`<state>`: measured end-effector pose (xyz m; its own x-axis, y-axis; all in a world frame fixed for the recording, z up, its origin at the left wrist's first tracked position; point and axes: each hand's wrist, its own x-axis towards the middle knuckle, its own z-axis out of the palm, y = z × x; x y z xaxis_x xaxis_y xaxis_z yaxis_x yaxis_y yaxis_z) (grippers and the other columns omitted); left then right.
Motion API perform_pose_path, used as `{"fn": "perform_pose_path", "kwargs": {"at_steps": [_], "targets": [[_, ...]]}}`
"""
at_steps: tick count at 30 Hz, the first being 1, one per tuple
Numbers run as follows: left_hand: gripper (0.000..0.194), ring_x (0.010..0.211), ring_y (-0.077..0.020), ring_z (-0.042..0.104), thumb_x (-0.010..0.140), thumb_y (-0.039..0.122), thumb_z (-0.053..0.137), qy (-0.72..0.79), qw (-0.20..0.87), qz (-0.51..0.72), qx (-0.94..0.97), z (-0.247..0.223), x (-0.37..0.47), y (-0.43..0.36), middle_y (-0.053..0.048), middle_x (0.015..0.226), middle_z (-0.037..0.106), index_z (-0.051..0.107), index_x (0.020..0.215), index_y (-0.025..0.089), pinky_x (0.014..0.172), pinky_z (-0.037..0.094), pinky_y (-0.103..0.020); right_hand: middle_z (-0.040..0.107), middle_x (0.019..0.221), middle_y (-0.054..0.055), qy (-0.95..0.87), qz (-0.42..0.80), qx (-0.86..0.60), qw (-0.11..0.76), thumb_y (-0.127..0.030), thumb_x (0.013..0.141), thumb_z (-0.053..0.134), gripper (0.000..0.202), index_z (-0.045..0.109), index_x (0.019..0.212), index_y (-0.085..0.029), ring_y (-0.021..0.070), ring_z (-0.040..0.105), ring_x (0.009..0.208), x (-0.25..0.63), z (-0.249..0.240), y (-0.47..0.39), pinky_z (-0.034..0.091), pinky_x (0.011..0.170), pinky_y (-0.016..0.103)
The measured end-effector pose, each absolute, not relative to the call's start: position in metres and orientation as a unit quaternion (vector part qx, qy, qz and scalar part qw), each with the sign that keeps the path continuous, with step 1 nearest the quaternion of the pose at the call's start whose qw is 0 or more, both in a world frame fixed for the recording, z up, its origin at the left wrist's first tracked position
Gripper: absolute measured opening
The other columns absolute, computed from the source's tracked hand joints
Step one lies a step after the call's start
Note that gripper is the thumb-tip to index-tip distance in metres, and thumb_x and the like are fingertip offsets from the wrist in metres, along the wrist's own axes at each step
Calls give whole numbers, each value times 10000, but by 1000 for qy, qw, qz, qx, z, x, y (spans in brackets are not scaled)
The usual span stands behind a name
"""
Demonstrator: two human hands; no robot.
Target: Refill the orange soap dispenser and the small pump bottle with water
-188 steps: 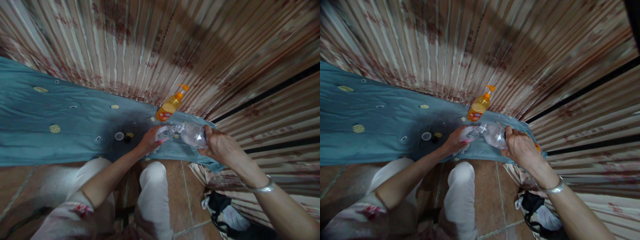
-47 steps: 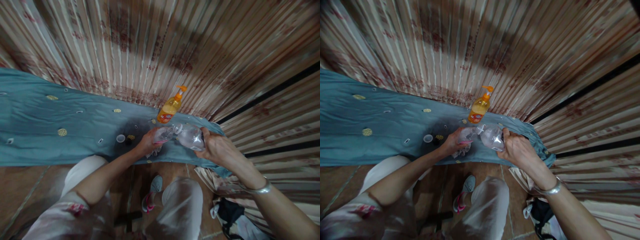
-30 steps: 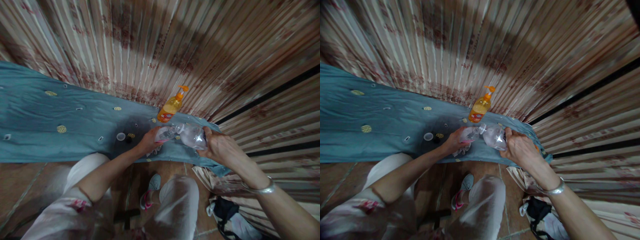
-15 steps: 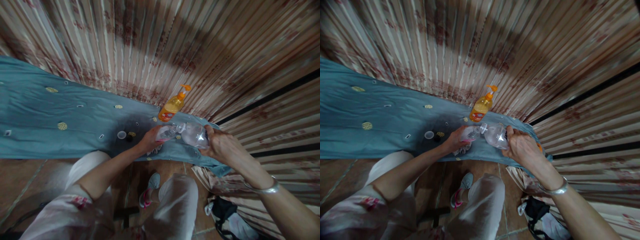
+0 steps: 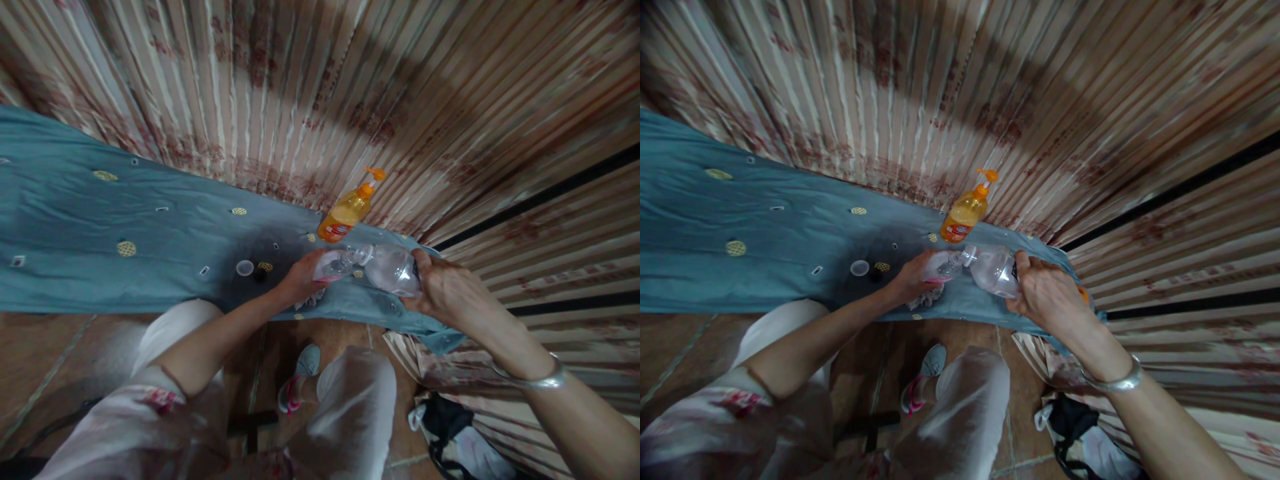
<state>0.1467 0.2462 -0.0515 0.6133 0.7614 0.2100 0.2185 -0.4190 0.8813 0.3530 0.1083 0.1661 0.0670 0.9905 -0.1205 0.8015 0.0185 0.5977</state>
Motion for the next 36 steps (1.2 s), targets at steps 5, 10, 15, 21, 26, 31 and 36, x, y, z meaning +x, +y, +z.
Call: {"fn": "perform_pose_path", "kwargs": {"at_steps": [5, 10, 15, 21, 26, 31, 36], "targets": [[700, 1461, -351, 702, 818, 176, 868, 314, 446, 302, 782, -46, 145, 245, -180, 1542, 739, 615, 1471, 192, 1262, 536, -500, 800, 838, 142, 666, 180, 672, 269, -409, 922, 796, 449, 634, 1205, -100, 329, 807, 795, 353, 166, 108, 438, 614, 317], [683, 1458, -339, 703, 831, 193, 861, 307, 446, 311, 781, -47, 144, 244, -148, 1556, 739, 613, 1466, 234, 1260, 540, -508, 820, 902, 171, 657, 173, 681, 274, -372, 931, 794, 411, 636, 1194, -99, 327, 824, 830, 351, 168, 108, 466, 636, 316], [682, 1456, -337, 699, 842, 191, 851, 306, 449, 310, 780, -47, 145, 244, -139, 1561, 736, 610, 1478, 234, 1262, 538, -503, 811, 866, 162, 659, 164, 680, 278, -360, 935, 788, 417, 636, 1204, -79, 335, 822, 815, 348, 171, 108, 458, 630, 323], [689, 1454, -345, 700, 844, 205, 853, 291, 443, 314, 787, -49, 146, 245, -123, 1551, 743, 618, 1490, 236, 1261, 544, -509, 801, 849, 157, 654, 152, 683, 288, -382, 959, 773, 434, 636, 1217, -62, 341, 821, 819, 345, 176, 109, 455, 622, 325], [706, 1475, -342, 686, 852, 201, 837, 288, 442, 316, 788, -53, 146, 247, -131, 1592, 718, 606, 1519, 232, 1280, 532, -515, 804, 863, 159, 652, 153, 686, 283, -401, 933, 807, 481, 632, 1229, -64, 344, 819, 826, 346, 174, 109, 459, 622, 322], [707, 1471, -338, 689, 850, 222, 835, 279, 440, 323, 790, -54, 146, 247, -124, 1578, 727, 603, 1517, 245, 1276, 533, -510, 789, 826, 133, 663, 174, 677, 268, -379, 916, 787, 437, 624, 1207, -96, 324, 796, 779, 350, 170, 109, 427, 606, 315], [686, 1456, -350, 696, 858, 228, 831, 283, 441, 320, 789, -52, 145, 246, -149, 1560, 731, 610, 1507, 222, 1265, 537, -523, 772, 794, 124, 663, 185, 672, 271, -381, 919, 763, 396, 622, 1173, -113, 316, 779, 751, 351, 169, 109, 401, 601, 315]]}}
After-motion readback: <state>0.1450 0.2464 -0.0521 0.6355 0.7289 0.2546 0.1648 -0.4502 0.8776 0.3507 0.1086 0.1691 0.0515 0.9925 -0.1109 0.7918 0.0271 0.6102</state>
